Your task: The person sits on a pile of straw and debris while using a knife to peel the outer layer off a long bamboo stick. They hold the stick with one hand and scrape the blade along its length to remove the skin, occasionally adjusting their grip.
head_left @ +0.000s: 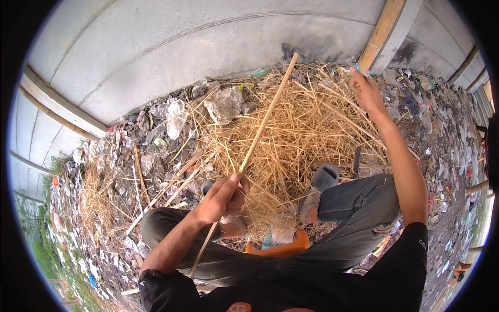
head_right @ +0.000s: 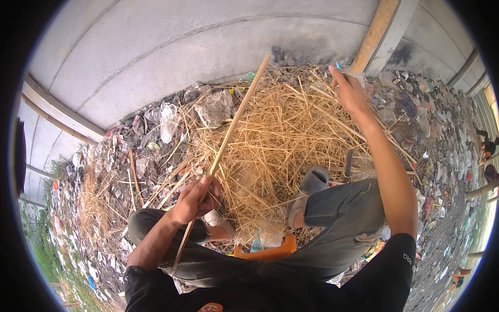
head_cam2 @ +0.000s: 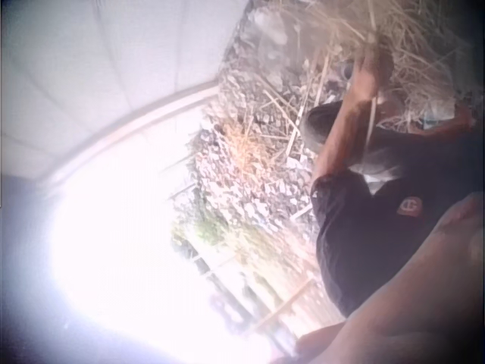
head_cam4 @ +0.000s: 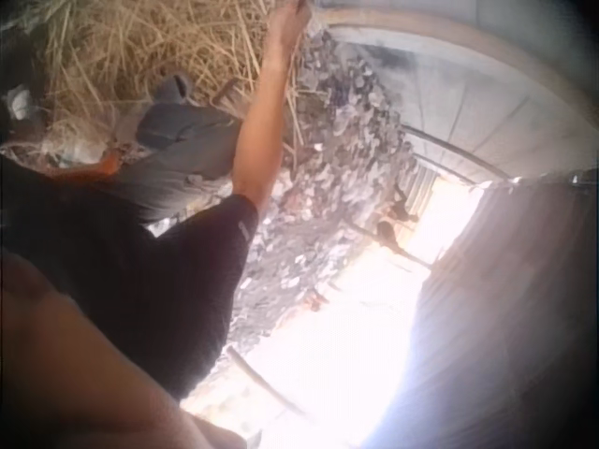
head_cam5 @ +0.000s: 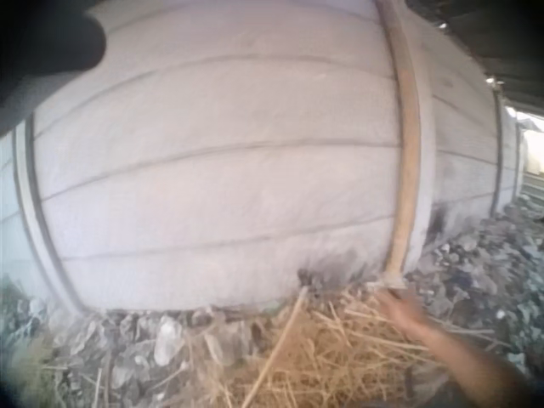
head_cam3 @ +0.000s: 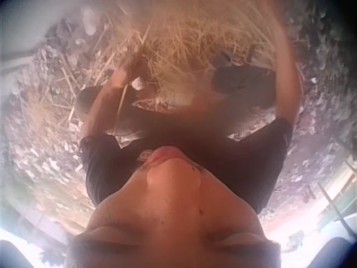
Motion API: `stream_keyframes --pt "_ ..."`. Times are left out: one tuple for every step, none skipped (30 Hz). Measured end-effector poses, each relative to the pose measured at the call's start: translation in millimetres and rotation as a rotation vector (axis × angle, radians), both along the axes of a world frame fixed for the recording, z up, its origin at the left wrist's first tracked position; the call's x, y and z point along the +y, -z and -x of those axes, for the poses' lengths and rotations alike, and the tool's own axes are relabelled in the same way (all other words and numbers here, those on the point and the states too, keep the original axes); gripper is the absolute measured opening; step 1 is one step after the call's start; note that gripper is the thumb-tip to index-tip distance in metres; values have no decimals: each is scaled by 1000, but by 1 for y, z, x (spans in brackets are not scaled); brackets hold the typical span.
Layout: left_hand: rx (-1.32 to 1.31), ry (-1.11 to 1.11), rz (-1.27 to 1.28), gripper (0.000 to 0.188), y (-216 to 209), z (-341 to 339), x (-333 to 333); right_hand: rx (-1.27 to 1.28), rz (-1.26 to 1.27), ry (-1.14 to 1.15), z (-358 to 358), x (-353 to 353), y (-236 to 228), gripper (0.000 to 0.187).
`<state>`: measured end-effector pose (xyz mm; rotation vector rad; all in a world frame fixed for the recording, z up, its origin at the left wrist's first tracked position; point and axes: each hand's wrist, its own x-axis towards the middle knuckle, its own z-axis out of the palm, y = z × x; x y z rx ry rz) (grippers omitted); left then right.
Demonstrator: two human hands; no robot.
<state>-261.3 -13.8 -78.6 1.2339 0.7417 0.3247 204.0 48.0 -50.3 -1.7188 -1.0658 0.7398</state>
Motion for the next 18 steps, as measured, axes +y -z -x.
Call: stream_keyframes --pt "-58 3 9 53 -2 -4 1 31 -14 -77 22 -8 -11 55" --pt "-41 -1 34 57 -2 -7 2 69 -30 -152 46 -13 -20 54" --pt "-25 -1 56 61 -2 -10 3 104 -52 -222 67 -17 -25 52" --pt "-6 2 26 61 -3 -14 4 180 -59 -322 84 -18 -21 49" --pt "13 8 -5 62 -4 -19 5 255 -69 -420 100 -17 -16 46" --pt "32 13 -38 63 -5 -24 5 276 -40 -495 117 -19 -13 40" --pt "52 20 -55 64 -7 -29 4 299 -10 -569 132 -21 -8 34" --pt "72 27 -71 66 -9 -33 3 324 -46 -576 146 -21 -5 31" --pt "89 40 -85 67 -10 -36 2 347 -79 -577 158 -23 -2 28" --pt "78 15 -104 64 -11 -37 2 371 -113 -579 164 -24 0 26" --pt "95 -6 -145 63 -11 -37 2 377 -100 -569 164 -24 0 26" --pt "107 -29 -186 62 -10 -37 1 378 -86 -561 162 -24 -2 26" --pt "120 -52 -226 60 -9 -36 2 380 -71 -553 161 -23 -3 26" --pt "162 -74 -304 57 -9 -33 3 398 -95 -561 159 -21 5 29" --pt "178 -110 -363 56 -7 -30 6 390 -85 -540 156 -24 1 30" --pt "195 -148 -421 56 -5 -26 10 382 -75 -521 155 -28 -5 31" --pt "213 -187 -479 55 -4 -21 14 375 -65 -504 153 -30 -9 32" --pt "252 -263 -490 55 -7 -19 18 392 -71 -492 148 -31 -8 32"
